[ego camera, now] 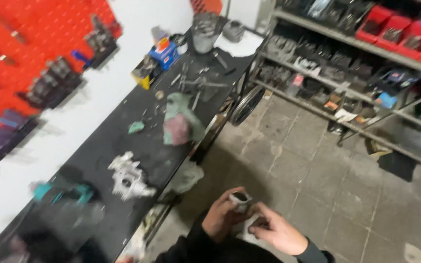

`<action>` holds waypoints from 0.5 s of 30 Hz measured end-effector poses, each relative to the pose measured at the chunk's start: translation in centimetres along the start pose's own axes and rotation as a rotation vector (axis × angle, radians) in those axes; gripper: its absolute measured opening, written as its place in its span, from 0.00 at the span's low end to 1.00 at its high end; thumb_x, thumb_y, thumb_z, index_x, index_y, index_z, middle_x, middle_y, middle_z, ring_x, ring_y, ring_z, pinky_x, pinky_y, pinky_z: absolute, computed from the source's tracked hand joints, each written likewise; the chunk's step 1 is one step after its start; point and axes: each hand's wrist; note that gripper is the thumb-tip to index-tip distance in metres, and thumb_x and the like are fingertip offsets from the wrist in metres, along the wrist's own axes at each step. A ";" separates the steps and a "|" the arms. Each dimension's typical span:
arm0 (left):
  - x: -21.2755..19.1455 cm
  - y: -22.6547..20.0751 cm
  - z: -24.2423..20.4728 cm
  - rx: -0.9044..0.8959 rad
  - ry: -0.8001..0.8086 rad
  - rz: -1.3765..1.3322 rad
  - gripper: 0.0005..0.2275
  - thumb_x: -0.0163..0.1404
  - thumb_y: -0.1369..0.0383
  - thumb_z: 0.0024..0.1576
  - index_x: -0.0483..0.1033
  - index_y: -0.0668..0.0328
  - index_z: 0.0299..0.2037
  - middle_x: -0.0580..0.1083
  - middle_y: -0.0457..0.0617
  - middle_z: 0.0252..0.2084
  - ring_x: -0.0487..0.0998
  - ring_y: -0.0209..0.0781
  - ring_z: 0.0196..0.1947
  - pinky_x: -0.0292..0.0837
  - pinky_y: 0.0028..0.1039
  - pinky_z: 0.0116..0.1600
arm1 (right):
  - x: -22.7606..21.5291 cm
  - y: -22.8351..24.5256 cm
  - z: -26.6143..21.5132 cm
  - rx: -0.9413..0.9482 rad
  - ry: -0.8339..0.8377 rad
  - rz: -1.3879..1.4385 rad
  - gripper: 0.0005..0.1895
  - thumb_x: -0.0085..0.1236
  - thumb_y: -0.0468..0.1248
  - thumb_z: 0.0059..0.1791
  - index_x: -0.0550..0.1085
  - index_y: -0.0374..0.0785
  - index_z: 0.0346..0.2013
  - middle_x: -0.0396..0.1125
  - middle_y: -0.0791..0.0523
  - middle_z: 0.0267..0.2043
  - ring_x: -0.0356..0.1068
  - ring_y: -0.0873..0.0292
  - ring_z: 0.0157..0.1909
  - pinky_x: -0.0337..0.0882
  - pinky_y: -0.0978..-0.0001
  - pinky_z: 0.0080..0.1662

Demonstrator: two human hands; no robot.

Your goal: The person holds a small cylindrical metal part, rotates it, and uses a file to scrape its surface. They then wipe the part with a cloth. The scene is a workshop with tools and engine parts on a workbench.

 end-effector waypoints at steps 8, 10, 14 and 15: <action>-17.6 -2.8 28.1 0.056 0.313 -0.058 0.31 0.53 0.69 0.62 0.55 0.64 0.76 0.72 0.63 0.63 0.77 0.51 0.55 0.70 0.43 0.57 | -17.6 6.6 14.2 -0.372 0.029 -0.347 0.16 0.61 0.39 0.52 0.70 0.39 0.51 0.71 0.57 0.49 0.71 0.64 0.53 0.70 0.69 0.55; -20.7 -5.9 36.0 0.001 0.285 -0.084 0.32 0.52 0.68 0.61 0.53 0.58 0.76 0.71 0.64 0.61 0.78 0.53 0.53 0.71 0.48 0.55 | -21.9 8.4 16.4 -0.500 -0.020 -0.407 0.14 0.62 0.39 0.54 0.70 0.37 0.51 0.70 0.56 0.50 0.69 0.63 0.56 0.68 0.68 0.57; -29.8 -8.7 54.6 0.217 0.257 -0.065 0.29 0.50 0.63 0.58 0.53 0.54 0.69 0.69 0.63 0.57 0.78 0.58 0.49 0.71 0.53 0.54 | -34.7 5.1 24.7 -0.351 -0.101 -0.401 0.13 0.56 0.43 0.55 0.71 0.39 0.50 0.69 0.57 0.46 0.68 0.65 0.50 0.69 0.70 0.54; -30.4 -9.9 58.7 0.418 -0.032 0.146 0.32 0.52 0.66 0.54 0.56 0.51 0.71 0.71 0.57 0.57 0.83 0.54 0.50 0.76 0.52 0.54 | -39.3 1.7 27.0 -0.447 0.004 -0.385 0.12 0.52 0.43 0.60 0.72 0.37 0.51 0.68 0.57 0.48 0.69 0.65 0.55 0.67 0.71 0.59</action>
Point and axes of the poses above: each hand's wrist, its own z-axis towards the middle knuckle, its own x-axis out of the palm, y = z × x
